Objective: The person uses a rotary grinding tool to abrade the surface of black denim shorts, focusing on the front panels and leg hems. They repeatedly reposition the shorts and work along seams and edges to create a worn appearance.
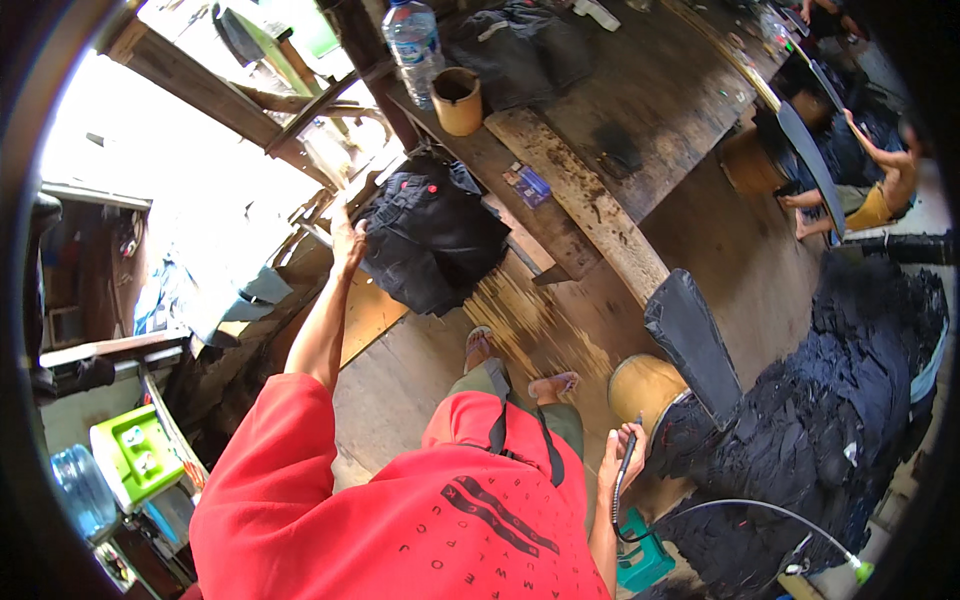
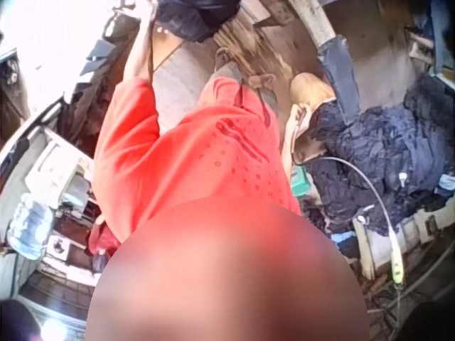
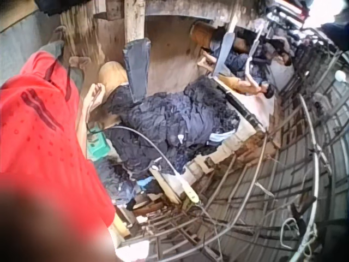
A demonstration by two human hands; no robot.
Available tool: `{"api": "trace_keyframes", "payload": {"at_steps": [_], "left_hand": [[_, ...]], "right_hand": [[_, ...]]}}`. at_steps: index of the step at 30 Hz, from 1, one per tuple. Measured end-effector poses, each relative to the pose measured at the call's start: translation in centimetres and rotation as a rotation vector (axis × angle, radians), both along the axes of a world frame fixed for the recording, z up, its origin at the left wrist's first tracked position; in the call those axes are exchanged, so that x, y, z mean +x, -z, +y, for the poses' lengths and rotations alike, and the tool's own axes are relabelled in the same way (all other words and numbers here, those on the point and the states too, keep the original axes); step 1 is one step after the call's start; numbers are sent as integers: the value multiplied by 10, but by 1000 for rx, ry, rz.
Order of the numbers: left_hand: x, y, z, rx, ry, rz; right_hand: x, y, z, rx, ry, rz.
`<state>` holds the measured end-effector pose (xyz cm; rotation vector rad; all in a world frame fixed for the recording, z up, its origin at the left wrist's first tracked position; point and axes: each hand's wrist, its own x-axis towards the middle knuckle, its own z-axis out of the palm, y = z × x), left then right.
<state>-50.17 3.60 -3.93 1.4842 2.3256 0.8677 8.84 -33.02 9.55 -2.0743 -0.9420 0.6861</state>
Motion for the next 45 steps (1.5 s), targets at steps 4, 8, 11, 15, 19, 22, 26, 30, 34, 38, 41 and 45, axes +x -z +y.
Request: {"api": "trace_keyframes", "payload": {"at_steps": [4, 8, 11, 15, 19, 22, 26, 30, 34, 38, 41, 45], "left_hand": [[130, -44, -40, 106, 340, -429], [321, -188, -112, -318, 1040, -1228], [419, -309, -151, -477, 1539, -1779], [524, -388, -172, -783, 1842, -2093], [654, -388, -193, -1015, 1842, -2066], [747, -370, -205, -1166, 1788, -2000], [838, -341, -207, -1252, 1700, -1900], [902, -321, -204, -1309, 1653, -1836], [938, -315, -202, -1316, 1651, -1799], [967, -299, -197, -1285, 1752, -1660], [1012, -239, -200, -681, 1827, -803], [1078, -113, -217, -871, 1918, -25]], "right_hand": [[14, 16, -37, -41, 144, 13], [55, 36, -91, -24, 326, 59], [98, 59, -128, 73, 555, 135], [185, 105, -155, 269, 670, 124], [287, 146, -153, 239, 788, 19], [355, 179, -148, 228, 803, -143], [455, 243, -135, 149, 855, -321], [507, 296, -141, 224, 861, -243], [518, 302, -150, 342, 934, -5], [515, 251, -149, 43, 816, -352], [493, 198, -136, 183, 776, -414], [448, 147, -104, 99, 790, -595]]}}
